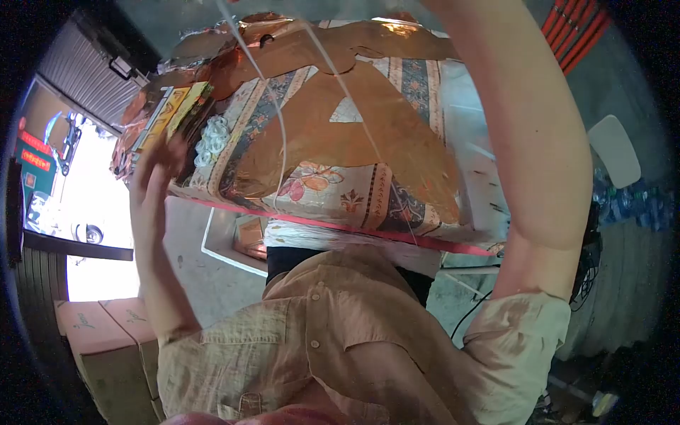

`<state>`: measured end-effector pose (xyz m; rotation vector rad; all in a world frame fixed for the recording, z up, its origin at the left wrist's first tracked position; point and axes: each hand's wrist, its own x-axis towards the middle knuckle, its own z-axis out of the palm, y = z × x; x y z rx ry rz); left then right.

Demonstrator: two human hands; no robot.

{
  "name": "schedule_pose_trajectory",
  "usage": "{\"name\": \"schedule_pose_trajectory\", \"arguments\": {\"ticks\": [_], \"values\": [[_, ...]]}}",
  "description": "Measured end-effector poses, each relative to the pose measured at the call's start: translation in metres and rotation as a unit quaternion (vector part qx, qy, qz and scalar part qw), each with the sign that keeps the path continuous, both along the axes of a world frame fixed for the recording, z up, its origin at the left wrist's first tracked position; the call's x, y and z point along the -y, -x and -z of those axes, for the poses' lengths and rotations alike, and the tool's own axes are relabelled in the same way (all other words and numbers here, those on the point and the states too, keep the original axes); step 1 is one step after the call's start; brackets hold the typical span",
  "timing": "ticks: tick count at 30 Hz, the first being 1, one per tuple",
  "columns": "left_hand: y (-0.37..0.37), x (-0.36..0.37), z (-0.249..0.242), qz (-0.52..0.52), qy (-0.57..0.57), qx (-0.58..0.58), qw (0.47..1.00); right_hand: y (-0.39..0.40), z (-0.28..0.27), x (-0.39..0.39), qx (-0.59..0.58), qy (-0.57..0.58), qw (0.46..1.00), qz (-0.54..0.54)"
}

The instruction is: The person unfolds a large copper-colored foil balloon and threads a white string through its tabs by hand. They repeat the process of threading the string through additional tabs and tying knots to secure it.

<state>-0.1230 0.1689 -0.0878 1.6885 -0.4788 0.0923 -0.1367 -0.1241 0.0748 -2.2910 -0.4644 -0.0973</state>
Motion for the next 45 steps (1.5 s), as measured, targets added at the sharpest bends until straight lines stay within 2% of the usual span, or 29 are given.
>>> {"name": "schedule_pose_trajectory", "arguments": {"ticks": [1,3,4,6,7,9,11,13,15,16,17,18,19,21,23,25,27,28,29,31,32,33,34,36,37,39,41,43,45], "values": [[-0.007,0.028,-0.009,0.056,0.01,0.072,0.996,0.002,-0.006,-0.012,-0.009,0.003,1.0,0.006],[-0.01,0.093,-0.027,0.163,0.055,0.115,0.978,-0.009,-0.004,-0.016,0.09,-0.019,0.994,-0.06],[-0.005,0.122,-0.025,0.207,0.135,0.059,0.967,-0.013,-0.004,-0.017,0.123,-0.025,0.989,-0.081],[0.001,0.162,-0.024,0.314,0.182,-0.06,0.93,-0.013,-0.007,-0.005,0.167,-0.048,0.982,-0.07],[-0.001,0.164,-0.022,0.319,0.183,-0.061,0.928,-0.011,-0.008,0.003,0.181,-0.055,0.98,-0.064],[-0.006,0.166,-0.017,0.48,0.036,-0.213,0.85,0.001,-0.011,0.039,0.207,-0.062,0.975,0.044],[-0.008,0.154,-0.003,0.394,0.027,-0.266,0.879,0.02,-0.003,0.08,0.221,-0.103,0.962,0.124],[-0.031,0.13,0.021,0.391,0.17,-0.308,0.85,0.048,0.016,0.133,0.193,-0.135,0.955,0.182],[-0.059,0.101,0.028,0.398,0.234,-0.281,0.842,0.073,0.044,0.165,0.108,-0.138,0.962,0.208],[-0.071,0.086,0.023,0.384,0.243,-0.233,0.86,0.084,0.058,0.172,0.057,-0.129,0.968,0.205],[-0.078,0.078,0.015,0.371,0.251,-0.182,0.876,0.097,0.073,0.169,-0.007,-0.103,0.98,0.169],[-0.074,0.076,0.003,0.308,0.307,-0.203,0.877,0.102,0.094,0.159,-0.043,-0.132,0.982,0.127],[-0.069,0.074,-0.01,0.243,0.362,-0.224,0.872,0.105,0.111,0.155,-0.125,-0.101,0.984,0.075],[-0.078,0.068,-0.018,0.276,0.373,-0.209,0.861,0.107,0.135,0.12,-0.252,-0.173,0.951,-0.046],[-0.086,0.063,-0.019,0.359,0.446,-0.232,0.786,0.104,0.149,0.102,-0.265,-0.206,0.941,-0.038],[-0.085,0.068,-0.021,0.367,0.458,-0.221,0.779,0.097,0.17,0.105,-0.278,-0.241,0.929,-0.03],[-0.091,0.065,-0.017,0.328,0.388,-0.203,0.837,0.083,0.194,0.124,-0.21,-0.508,0.834,-0.055],[-0.082,0.073,-0.015,0.226,0.324,-0.21,0.894,0.079,0.196,0.124,-0.206,-0.523,0.827,-0.029],[-0.07,0.082,-0.011,0.205,0.254,-0.193,0.925,0.076,0.192,0.12,-0.203,-0.524,0.827,-0.033],[-0.053,0.105,0.001,0.189,0.099,-0.193,0.958,0.067,0.182,0.099,-0.233,-0.342,0.909,0.041],[-0.047,0.113,0.005,0.219,0.027,-0.184,0.958,0.062,0.186,0.087,-0.231,-0.345,0.909,0.044],[-0.041,0.12,0.009,0.249,-0.045,-0.172,0.952,0.054,0.194,0.072,-0.129,-0.262,0.956,0.039],[-0.034,0.129,0.015,0.256,-0.047,-0.171,0.95,0.047,0.197,0.06,-0.025,-0.173,0.984,0.035],[-0.023,0.142,0.026,0.274,-0.095,-0.07,0.954,0.033,0.189,0.046,0.017,-0.095,0.995,0.001],[-0.021,0.146,0.027,0.279,-0.096,-0.069,0.953,0.028,0.19,0.042,0.019,-0.095,0.995,0.006],[-0.018,0.15,0.028,0.312,-0.138,-0.022,0.94,0.019,0.194,0.037,-0.105,-0.153,0.982,-0.018],[-0.018,0.15,0.028,0.316,-0.142,-0.026,0.938,0.018,0.192,0.039,-0.154,-0.213,0.965,-0.024],[-0.022,0.149,0.032,0.248,-0.157,0.042,0.955,0.016,0.192,0.043,-0.201,-0.27,0.941,-0.033],[-0.025,0.148,0.044,0.218,-0.149,0.067,0.962,0.017,0.196,0.047,-0.248,-0.458,0.854,0.006]]}}
